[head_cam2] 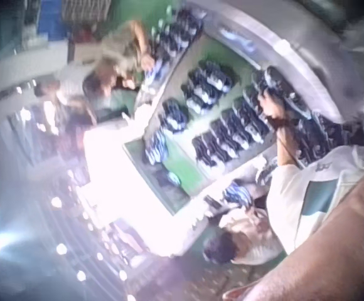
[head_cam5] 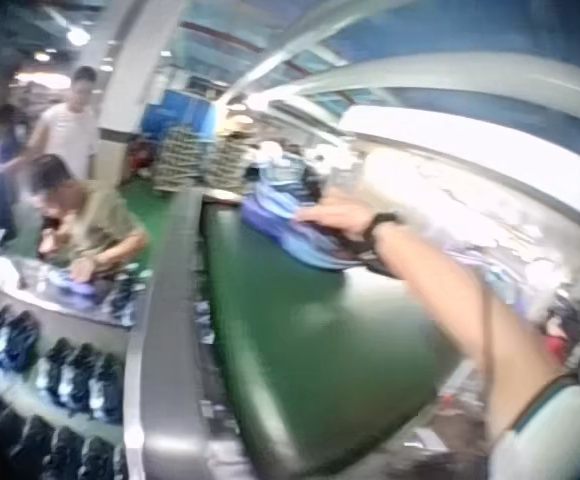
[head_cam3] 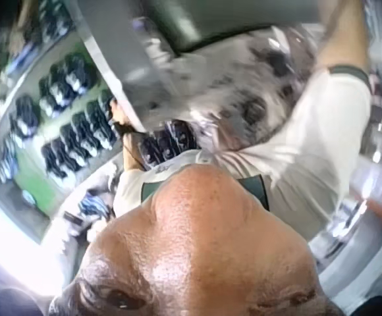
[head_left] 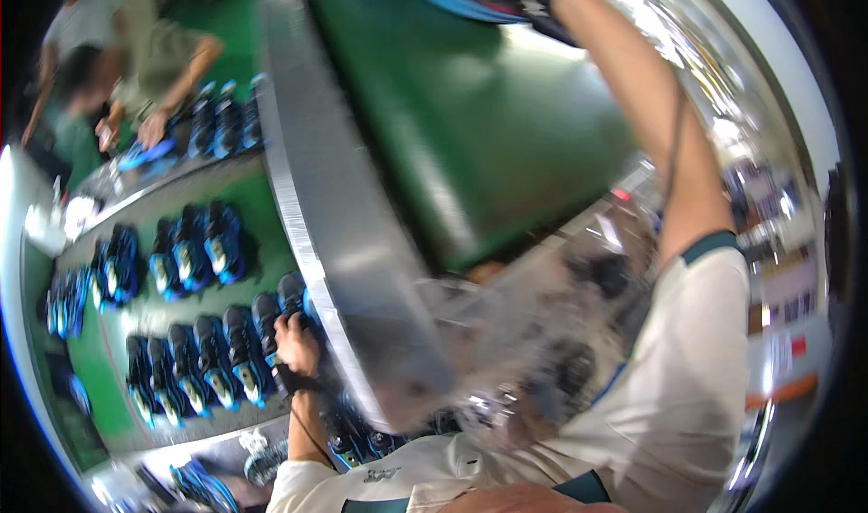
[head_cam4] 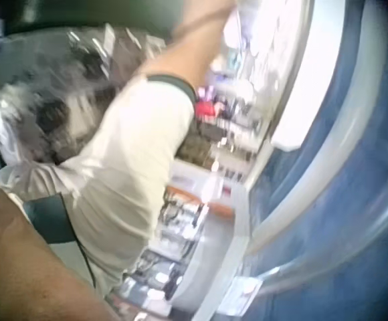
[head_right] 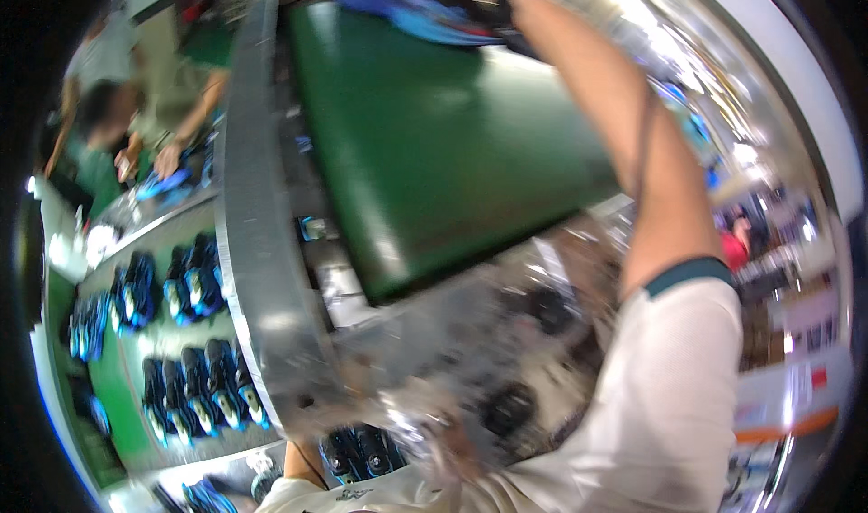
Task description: Operating industrial machinery to process and press components of sneakers in a factory setting.
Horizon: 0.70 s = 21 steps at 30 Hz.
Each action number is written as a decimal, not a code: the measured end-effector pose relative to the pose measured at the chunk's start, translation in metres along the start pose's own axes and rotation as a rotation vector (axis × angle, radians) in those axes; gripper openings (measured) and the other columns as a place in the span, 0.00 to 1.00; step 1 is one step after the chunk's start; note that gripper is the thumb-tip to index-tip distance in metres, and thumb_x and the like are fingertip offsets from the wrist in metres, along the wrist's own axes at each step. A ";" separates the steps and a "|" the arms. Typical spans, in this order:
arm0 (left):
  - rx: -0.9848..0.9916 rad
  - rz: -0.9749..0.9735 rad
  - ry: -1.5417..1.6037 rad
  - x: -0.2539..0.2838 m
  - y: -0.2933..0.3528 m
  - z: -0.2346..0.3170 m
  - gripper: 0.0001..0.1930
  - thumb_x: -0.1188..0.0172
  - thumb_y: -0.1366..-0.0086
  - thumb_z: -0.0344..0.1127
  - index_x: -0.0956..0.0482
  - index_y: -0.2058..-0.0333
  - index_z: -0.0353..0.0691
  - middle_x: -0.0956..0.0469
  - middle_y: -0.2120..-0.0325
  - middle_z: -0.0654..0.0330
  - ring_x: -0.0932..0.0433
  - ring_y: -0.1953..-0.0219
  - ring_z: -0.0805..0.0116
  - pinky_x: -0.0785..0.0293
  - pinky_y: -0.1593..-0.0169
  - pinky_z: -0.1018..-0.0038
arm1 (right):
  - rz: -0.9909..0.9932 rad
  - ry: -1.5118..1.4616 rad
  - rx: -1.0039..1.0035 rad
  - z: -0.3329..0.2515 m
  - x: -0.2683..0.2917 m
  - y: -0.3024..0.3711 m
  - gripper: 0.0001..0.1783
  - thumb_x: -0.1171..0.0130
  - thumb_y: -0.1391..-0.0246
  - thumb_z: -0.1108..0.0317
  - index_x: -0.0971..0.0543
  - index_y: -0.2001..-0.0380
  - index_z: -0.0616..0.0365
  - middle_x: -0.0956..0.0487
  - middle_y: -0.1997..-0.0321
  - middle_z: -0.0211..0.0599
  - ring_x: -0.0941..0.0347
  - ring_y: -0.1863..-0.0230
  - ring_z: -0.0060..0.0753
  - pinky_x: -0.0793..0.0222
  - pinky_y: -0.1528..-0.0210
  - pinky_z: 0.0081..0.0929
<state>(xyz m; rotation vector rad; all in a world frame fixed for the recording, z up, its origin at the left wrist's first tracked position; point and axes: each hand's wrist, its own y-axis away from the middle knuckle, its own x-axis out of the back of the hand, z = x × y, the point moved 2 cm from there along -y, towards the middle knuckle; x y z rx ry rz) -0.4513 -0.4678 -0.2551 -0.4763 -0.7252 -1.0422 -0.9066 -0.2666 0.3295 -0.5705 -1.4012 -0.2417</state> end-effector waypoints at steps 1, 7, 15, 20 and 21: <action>-0.010 0.054 0.119 0.006 0.014 -0.063 0.23 0.36 0.48 0.29 0.24 0.50 0.43 0.29 0.48 0.46 0.25 0.52 0.40 0.28 0.47 0.52 | -0.083 -0.044 -0.510 -0.075 -0.033 -0.022 0.31 0.33 0.53 0.41 0.17 0.69 0.66 0.19 0.73 0.43 0.26 0.69 0.31 0.32 0.66 0.41; -0.144 -0.069 0.187 0.031 0.009 -0.042 0.27 0.43 0.44 0.27 0.30 0.44 0.28 0.37 0.39 0.35 0.36 0.38 0.40 0.41 0.35 0.54 | 0.413 0.096 -0.311 -0.119 0.005 0.078 0.34 0.27 0.67 0.56 0.23 0.58 0.70 0.28 0.49 0.67 0.30 0.46 0.62 0.31 0.43 0.45; -0.127 -1.125 1.330 0.120 0.127 0.203 0.31 0.49 0.30 0.57 0.28 0.44 0.33 0.22 0.51 0.44 0.21 0.51 0.45 0.24 0.47 0.52 | 0.570 0.053 0.172 -0.280 0.114 0.323 0.34 0.28 0.64 0.70 0.27 0.48 0.46 0.27 0.52 0.37 0.29 0.46 0.42 0.33 0.42 0.41; 0.184 -1.764 1.496 0.108 0.173 0.336 0.48 0.60 0.37 0.75 0.40 0.34 0.38 0.33 0.42 0.35 0.31 0.41 0.34 0.35 0.38 0.41 | 0.245 -0.039 -0.257 -0.380 0.083 0.468 0.29 0.34 0.66 0.76 0.24 0.54 0.46 0.28 0.51 0.33 0.32 0.44 0.39 0.47 0.40 0.51; 0.186 -1.755 1.434 0.106 0.179 0.358 0.52 0.59 0.40 0.78 0.43 0.33 0.38 0.33 0.42 0.34 0.31 0.41 0.33 0.36 0.38 0.40 | 0.213 -0.054 -0.334 -0.398 0.074 0.492 0.29 0.35 0.66 0.76 0.24 0.54 0.46 0.29 0.51 0.34 0.33 0.43 0.41 0.48 0.40 0.55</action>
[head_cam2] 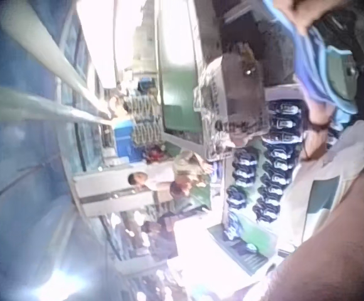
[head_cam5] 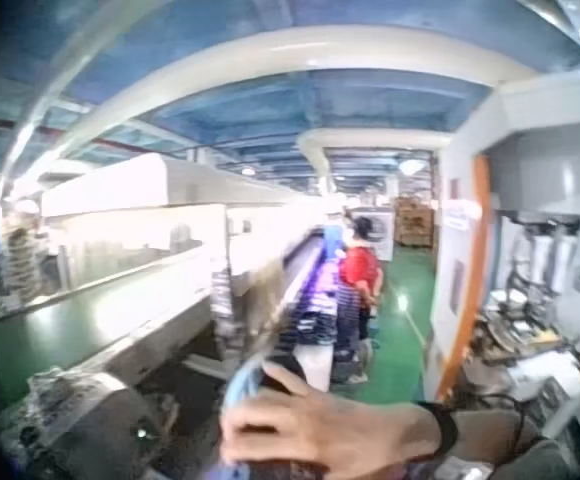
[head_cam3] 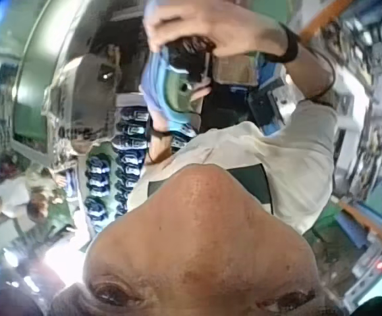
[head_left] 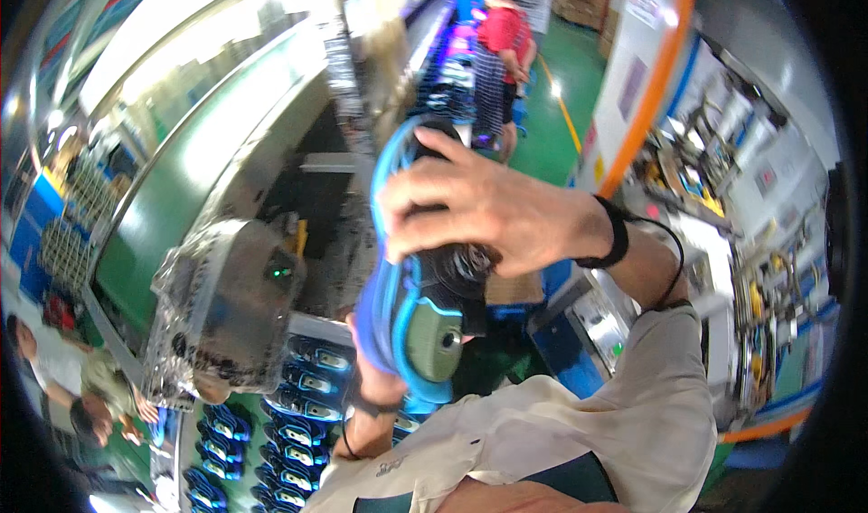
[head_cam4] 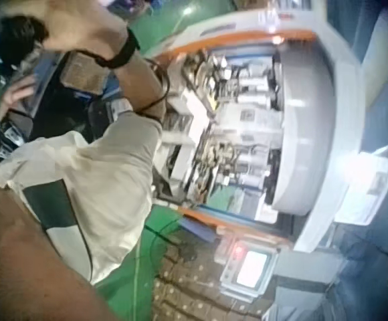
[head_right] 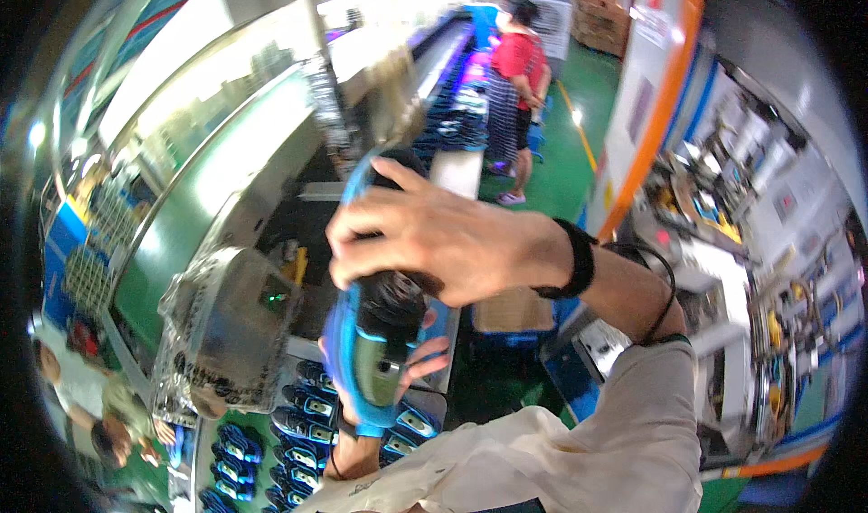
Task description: Operating industrial machinery to process and press components of sneakers in a factory setting.
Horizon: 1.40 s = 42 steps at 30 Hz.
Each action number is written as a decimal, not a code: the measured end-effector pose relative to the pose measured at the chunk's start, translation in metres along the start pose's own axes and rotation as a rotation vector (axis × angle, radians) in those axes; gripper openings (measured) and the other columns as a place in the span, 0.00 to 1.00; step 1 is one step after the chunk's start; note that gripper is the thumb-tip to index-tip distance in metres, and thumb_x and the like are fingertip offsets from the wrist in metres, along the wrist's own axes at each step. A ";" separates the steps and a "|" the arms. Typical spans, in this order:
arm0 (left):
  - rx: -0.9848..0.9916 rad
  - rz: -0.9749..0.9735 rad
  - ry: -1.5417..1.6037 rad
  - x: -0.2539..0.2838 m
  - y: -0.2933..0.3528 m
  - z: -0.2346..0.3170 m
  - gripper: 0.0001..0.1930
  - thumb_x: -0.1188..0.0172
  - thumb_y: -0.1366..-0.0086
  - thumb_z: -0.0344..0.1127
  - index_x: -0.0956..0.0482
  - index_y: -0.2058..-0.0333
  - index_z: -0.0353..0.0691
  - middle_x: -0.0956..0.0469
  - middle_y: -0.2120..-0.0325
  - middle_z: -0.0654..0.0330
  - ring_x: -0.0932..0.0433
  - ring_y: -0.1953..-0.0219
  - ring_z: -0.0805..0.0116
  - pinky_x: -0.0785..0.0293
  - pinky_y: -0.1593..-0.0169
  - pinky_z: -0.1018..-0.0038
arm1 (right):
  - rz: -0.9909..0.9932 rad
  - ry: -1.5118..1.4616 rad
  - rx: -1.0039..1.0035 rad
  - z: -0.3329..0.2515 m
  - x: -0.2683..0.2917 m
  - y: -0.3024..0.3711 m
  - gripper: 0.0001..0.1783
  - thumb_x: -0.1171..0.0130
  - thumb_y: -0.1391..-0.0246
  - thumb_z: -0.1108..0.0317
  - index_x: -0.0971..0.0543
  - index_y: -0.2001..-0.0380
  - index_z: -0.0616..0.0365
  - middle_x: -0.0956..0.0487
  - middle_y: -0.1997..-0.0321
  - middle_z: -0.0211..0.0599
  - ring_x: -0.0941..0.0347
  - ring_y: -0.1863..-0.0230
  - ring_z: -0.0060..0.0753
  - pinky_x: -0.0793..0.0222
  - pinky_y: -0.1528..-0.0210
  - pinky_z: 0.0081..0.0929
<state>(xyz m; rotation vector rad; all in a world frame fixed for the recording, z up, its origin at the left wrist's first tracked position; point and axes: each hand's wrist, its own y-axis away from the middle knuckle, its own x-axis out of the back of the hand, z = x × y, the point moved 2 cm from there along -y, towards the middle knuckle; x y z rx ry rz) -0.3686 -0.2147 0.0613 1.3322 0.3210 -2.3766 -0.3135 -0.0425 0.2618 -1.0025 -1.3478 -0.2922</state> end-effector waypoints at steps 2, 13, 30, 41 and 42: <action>0.233 -0.128 0.040 0.014 -0.025 -0.028 0.49 0.54 0.39 0.73 0.43 0.34 0.36 0.31 0.42 0.38 0.29 0.43 0.39 0.29 0.42 0.43 | -0.019 -0.084 -0.237 -0.015 -0.009 0.059 0.28 0.34 0.65 0.73 0.24 0.54 0.49 0.30 0.48 0.37 0.36 0.37 0.42 0.53 0.33 0.61; 0.294 -0.462 -0.455 -0.097 -0.136 -0.228 0.29 0.49 0.33 0.40 0.38 0.37 0.30 0.27 0.45 0.50 0.26 0.44 0.58 0.32 0.38 0.63 | 1.502 -0.393 -1.140 -0.089 -0.103 0.351 0.37 0.32 0.49 0.63 0.34 0.37 0.60 0.23 0.47 0.36 0.28 0.48 0.26 0.32 0.42 0.25; -0.004 -0.637 -1.569 -0.176 -0.333 -0.679 0.31 0.31 0.49 0.52 0.22 0.56 0.29 0.19 0.62 0.40 0.20 0.57 0.44 0.25 0.52 0.57 | 1.811 0.806 -1.947 -0.301 -0.043 0.570 0.32 0.34 0.57 0.77 0.27 0.45 0.63 0.22 0.55 0.32 0.27 0.57 0.25 0.30 0.50 0.23; 0.822 -0.221 -0.551 -0.165 -0.319 -0.580 0.09 0.34 0.42 0.29 0.19 0.64 0.32 0.18 0.67 0.57 0.18 0.67 0.65 0.18 0.63 0.68 | 1.044 0.568 -2.351 -0.202 0.086 0.756 0.33 0.28 0.60 0.56 0.22 0.51 0.65 0.18 0.67 0.41 0.23 0.64 0.31 0.27 0.58 0.30; 0.801 -0.252 -0.603 -0.159 -0.310 -0.549 0.11 0.34 0.42 0.29 0.19 0.60 0.33 0.18 0.63 0.58 0.19 0.64 0.67 0.19 0.62 0.69 | 0.848 0.437 -2.418 -0.167 0.098 0.771 0.38 0.28 0.62 0.52 0.22 0.51 0.67 0.18 0.64 0.47 0.21 0.61 0.38 0.27 0.56 0.32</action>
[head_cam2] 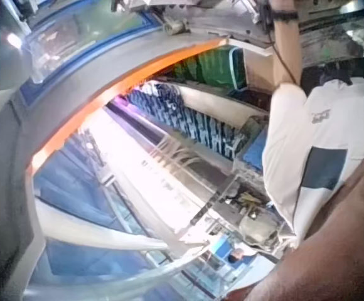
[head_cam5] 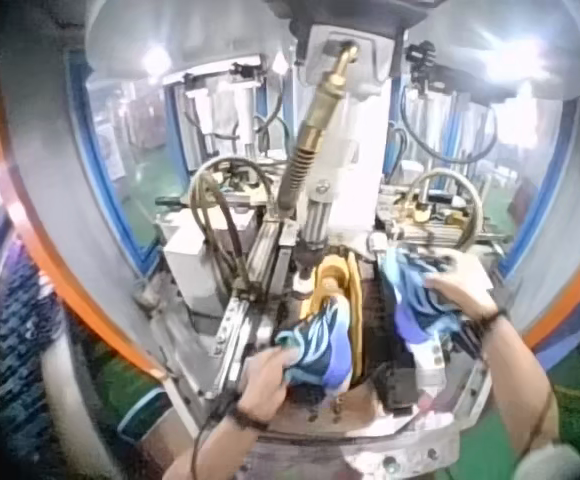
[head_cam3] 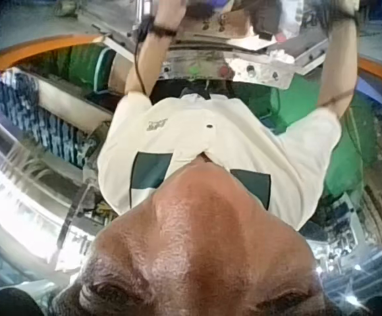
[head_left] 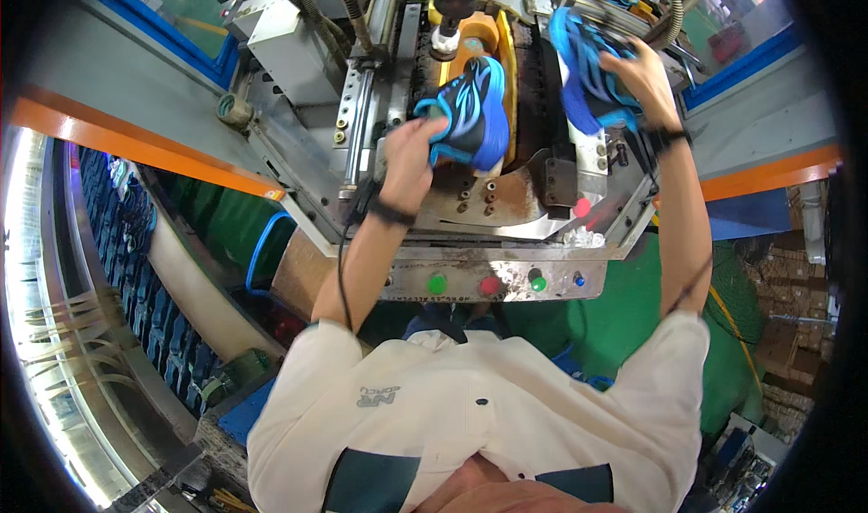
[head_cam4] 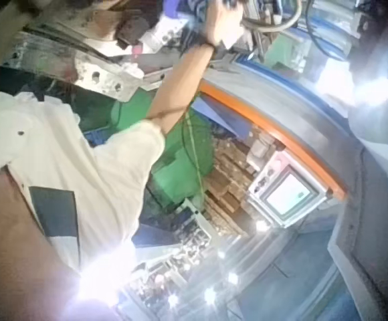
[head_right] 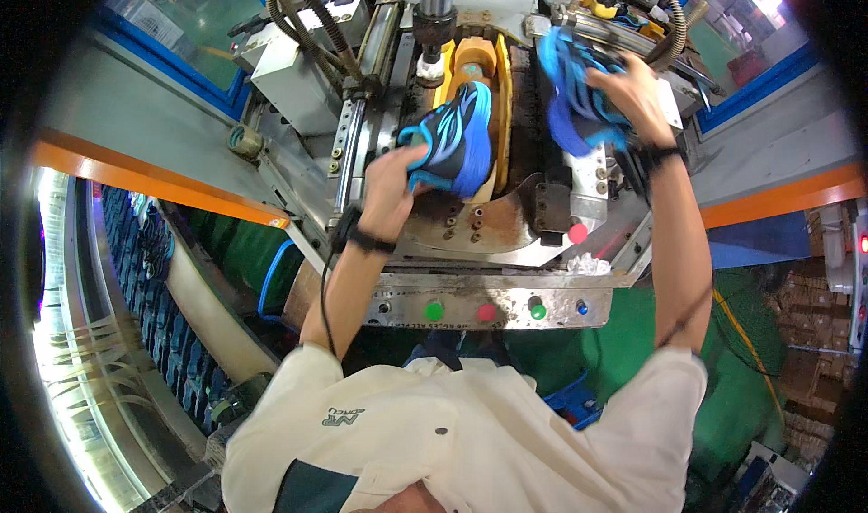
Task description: Operating industrial machinery to process and press components of sneakers in a factory setting.
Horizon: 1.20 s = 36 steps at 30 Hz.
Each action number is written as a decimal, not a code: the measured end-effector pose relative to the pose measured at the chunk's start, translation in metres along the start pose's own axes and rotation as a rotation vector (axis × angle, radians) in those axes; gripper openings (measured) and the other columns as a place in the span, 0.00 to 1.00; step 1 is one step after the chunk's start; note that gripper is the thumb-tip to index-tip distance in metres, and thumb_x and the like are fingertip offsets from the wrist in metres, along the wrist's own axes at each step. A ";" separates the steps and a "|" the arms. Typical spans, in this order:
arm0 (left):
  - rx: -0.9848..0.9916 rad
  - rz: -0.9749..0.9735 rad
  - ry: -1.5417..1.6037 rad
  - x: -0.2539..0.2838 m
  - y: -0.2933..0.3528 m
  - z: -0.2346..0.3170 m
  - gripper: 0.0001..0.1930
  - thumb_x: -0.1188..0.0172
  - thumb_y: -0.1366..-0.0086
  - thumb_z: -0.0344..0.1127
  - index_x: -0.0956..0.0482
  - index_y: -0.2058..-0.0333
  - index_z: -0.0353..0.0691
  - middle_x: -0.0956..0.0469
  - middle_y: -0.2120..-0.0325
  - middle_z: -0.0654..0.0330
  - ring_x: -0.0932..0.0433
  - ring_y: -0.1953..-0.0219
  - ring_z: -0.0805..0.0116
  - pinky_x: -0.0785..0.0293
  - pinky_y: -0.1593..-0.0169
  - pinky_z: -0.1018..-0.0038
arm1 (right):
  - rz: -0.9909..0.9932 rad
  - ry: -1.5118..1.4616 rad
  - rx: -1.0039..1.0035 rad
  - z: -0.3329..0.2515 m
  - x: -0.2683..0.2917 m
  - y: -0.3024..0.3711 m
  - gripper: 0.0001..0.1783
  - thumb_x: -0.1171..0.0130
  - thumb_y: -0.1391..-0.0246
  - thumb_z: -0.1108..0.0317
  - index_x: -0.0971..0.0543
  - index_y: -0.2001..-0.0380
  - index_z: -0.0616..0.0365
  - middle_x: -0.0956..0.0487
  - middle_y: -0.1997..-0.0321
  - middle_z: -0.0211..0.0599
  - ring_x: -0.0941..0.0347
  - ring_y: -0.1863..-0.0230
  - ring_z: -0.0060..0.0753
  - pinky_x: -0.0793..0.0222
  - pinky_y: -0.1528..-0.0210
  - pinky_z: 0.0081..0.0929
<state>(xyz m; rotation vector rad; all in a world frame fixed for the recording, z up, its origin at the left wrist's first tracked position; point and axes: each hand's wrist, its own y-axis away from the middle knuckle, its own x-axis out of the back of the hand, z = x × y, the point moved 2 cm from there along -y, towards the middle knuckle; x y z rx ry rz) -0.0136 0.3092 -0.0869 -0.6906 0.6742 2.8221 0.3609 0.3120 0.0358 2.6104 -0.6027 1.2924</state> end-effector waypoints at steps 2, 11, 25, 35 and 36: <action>0.016 0.084 -0.093 0.019 0.066 0.022 0.19 0.37 0.46 0.24 0.21 0.54 0.39 0.19 0.59 0.56 0.20 0.59 0.63 0.24 0.57 0.68 | -0.111 0.115 0.031 -0.030 -0.055 -0.043 0.43 0.27 0.66 0.50 0.24 0.50 0.72 0.18 0.56 0.54 0.21 0.53 0.46 0.26 0.50 0.36; -0.406 0.642 -0.399 0.087 0.343 0.067 0.21 0.37 0.46 0.33 0.25 0.55 0.28 0.23 0.66 0.66 0.29 0.66 0.80 0.36 0.62 0.83 | 0.004 0.320 0.029 -0.043 -0.275 -0.053 0.31 0.31 0.59 0.56 0.30 0.55 0.61 0.18 0.57 0.55 0.19 0.53 0.53 0.24 0.52 0.46; -0.445 1.248 0.392 0.025 0.457 -0.102 0.12 0.35 0.42 0.31 0.22 0.59 0.38 0.20 0.66 0.64 0.21 0.67 0.75 0.26 0.69 0.79 | -0.490 -0.241 1.093 -0.030 -0.269 0.272 0.14 0.44 0.46 0.74 0.22 0.55 0.58 0.21 0.59 0.46 0.24 0.56 0.47 0.28 0.54 0.38; -0.643 1.548 0.565 -0.032 0.526 -0.190 0.13 0.32 0.45 0.28 0.20 0.61 0.31 0.20 0.67 0.61 0.23 0.65 0.75 0.30 0.61 0.79 | -0.463 -0.026 1.210 0.019 -0.347 0.198 0.15 0.44 0.44 0.70 0.22 0.53 0.62 0.22 0.54 0.52 0.28 0.49 0.53 0.32 0.45 0.42; -0.656 1.589 0.647 -0.043 0.540 -0.186 0.14 0.32 0.45 0.29 0.20 0.60 0.30 0.20 0.68 0.60 0.23 0.66 0.74 0.29 0.64 0.78 | -0.468 -0.073 1.043 0.012 -0.347 0.187 0.16 0.41 0.45 0.69 0.22 0.53 0.63 0.21 0.56 0.51 0.25 0.51 0.50 0.30 0.47 0.38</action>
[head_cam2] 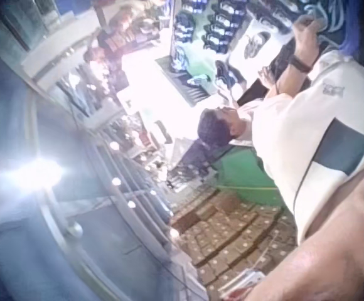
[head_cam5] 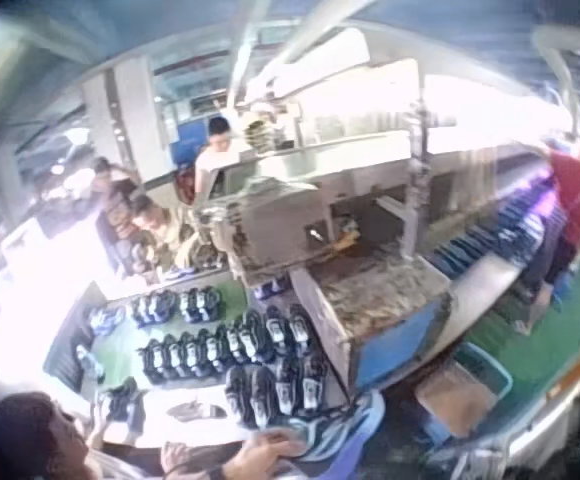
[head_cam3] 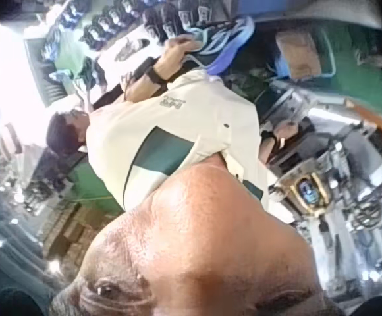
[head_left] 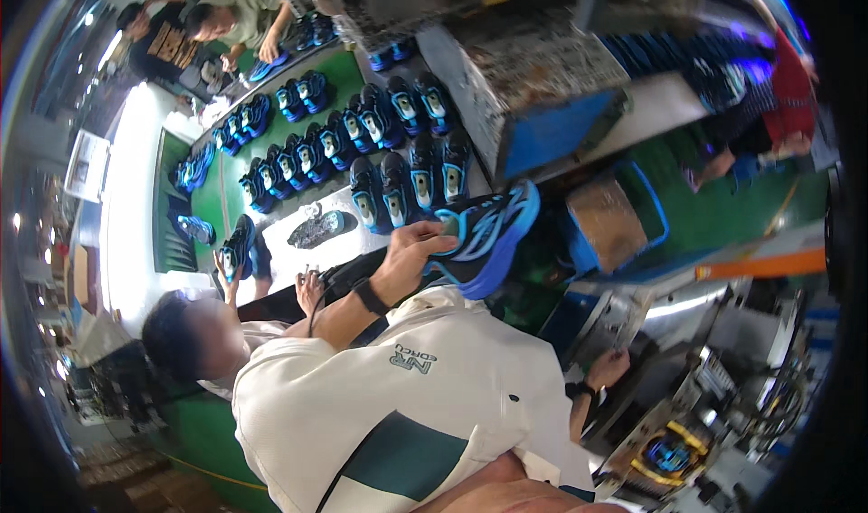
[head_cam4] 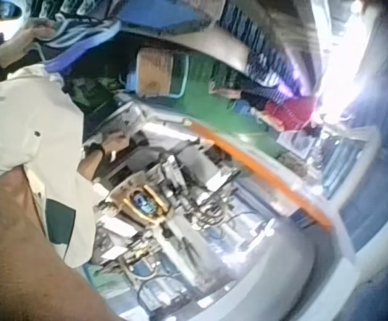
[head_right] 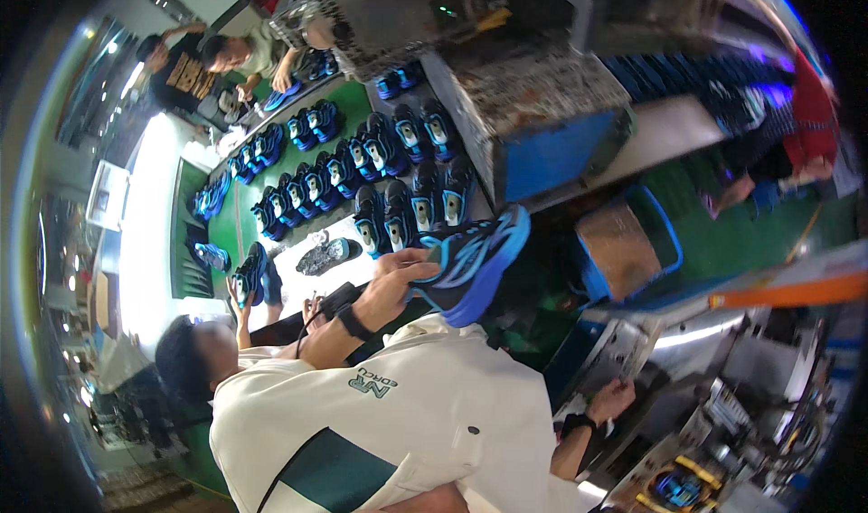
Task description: Operating industrial machinery to process and press components of sneakers in a factory setting.
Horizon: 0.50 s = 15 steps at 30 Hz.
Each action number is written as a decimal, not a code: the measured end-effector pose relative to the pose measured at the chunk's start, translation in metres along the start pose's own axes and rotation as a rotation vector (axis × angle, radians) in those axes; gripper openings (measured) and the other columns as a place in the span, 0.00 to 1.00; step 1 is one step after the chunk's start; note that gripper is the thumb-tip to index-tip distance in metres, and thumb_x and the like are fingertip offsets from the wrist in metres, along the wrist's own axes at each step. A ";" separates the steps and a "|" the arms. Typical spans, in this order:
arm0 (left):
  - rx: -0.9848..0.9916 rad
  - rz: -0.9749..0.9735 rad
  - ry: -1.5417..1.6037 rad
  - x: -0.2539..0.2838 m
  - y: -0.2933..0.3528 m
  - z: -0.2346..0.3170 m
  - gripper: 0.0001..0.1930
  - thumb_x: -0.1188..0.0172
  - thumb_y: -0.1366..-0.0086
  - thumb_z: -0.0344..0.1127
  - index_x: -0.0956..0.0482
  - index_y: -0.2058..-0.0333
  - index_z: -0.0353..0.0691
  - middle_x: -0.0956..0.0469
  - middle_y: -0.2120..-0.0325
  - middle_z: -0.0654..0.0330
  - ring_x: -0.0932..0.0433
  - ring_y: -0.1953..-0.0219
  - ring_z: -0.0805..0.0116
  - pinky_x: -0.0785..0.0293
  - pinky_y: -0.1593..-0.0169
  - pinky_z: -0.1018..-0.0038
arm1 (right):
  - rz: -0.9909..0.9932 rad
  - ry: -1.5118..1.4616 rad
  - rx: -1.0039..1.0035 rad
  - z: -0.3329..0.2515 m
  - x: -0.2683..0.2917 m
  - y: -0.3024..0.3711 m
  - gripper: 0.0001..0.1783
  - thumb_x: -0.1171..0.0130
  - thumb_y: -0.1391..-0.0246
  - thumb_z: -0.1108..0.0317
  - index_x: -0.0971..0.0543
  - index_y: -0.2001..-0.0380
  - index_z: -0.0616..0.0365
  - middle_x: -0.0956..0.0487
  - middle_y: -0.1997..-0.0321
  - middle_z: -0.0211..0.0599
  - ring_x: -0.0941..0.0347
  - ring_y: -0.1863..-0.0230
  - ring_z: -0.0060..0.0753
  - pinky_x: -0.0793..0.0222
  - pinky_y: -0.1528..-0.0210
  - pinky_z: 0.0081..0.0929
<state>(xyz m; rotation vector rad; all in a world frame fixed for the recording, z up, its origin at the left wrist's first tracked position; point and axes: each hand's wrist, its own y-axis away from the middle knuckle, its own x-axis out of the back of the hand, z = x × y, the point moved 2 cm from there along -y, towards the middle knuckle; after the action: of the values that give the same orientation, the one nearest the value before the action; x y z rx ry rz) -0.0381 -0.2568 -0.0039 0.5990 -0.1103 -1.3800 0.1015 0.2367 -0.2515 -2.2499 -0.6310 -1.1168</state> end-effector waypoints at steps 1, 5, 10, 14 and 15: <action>-0.017 0.065 0.036 0.020 -0.001 0.009 0.14 0.32 0.45 0.28 0.20 0.60 0.30 0.19 0.68 0.60 0.22 0.66 0.73 0.27 0.65 0.78 | 0.078 -0.016 0.096 -0.010 0.005 -0.017 0.16 0.42 0.44 0.69 0.22 0.53 0.64 0.20 0.56 0.51 0.24 0.52 0.49 0.28 0.49 0.36; -0.144 0.314 0.226 0.097 -0.026 0.023 0.11 0.37 0.41 0.28 0.21 0.59 0.32 0.19 0.68 0.61 0.18 0.69 0.73 0.21 0.72 0.78 | 0.095 -0.315 0.276 -0.114 0.041 -0.130 0.12 0.42 0.40 0.70 0.22 0.54 0.64 0.20 0.54 0.45 0.22 0.55 0.41 0.27 0.53 0.32; -0.382 0.424 0.222 0.170 -0.157 0.073 0.15 0.30 0.46 0.34 0.19 0.61 0.34 0.22 0.75 0.65 0.25 0.74 0.74 0.29 0.74 0.74 | 0.008 -0.451 0.566 -0.365 0.083 -0.204 0.13 0.43 0.36 0.67 0.22 0.54 0.65 0.20 0.56 0.39 0.23 0.56 0.31 0.27 0.53 0.27; -0.675 0.638 -0.076 0.275 -0.313 0.070 0.14 0.27 0.53 0.34 0.19 0.69 0.33 0.27 0.77 0.67 0.30 0.76 0.73 0.30 0.71 0.74 | -0.130 -0.339 0.662 -0.464 0.015 -0.272 0.17 0.45 0.38 0.66 0.23 0.49 0.64 0.19 0.54 0.46 0.22 0.55 0.40 0.29 0.49 0.31; -0.480 0.619 0.053 0.275 -0.342 0.085 0.19 0.27 0.53 0.34 0.20 0.64 0.32 0.24 0.71 0.61 0.25 0.69 0.66 0.25 0.66 0.64 | -0.132 -0.083 0.670 -0.475 0.004 -0.282 0.21 0.49 0.37 0.61 0.24 0.46 0.62 0.20 0.51 0.55 0.23 0.51 0.52 0.30 0.46 0.38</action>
<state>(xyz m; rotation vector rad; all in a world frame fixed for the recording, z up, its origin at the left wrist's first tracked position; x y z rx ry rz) -0.3188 -0.5669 -0.1624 0.1676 0.0762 -0.7457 -0.3397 0.1376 0.0663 -1.6956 -1.0231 -0.7203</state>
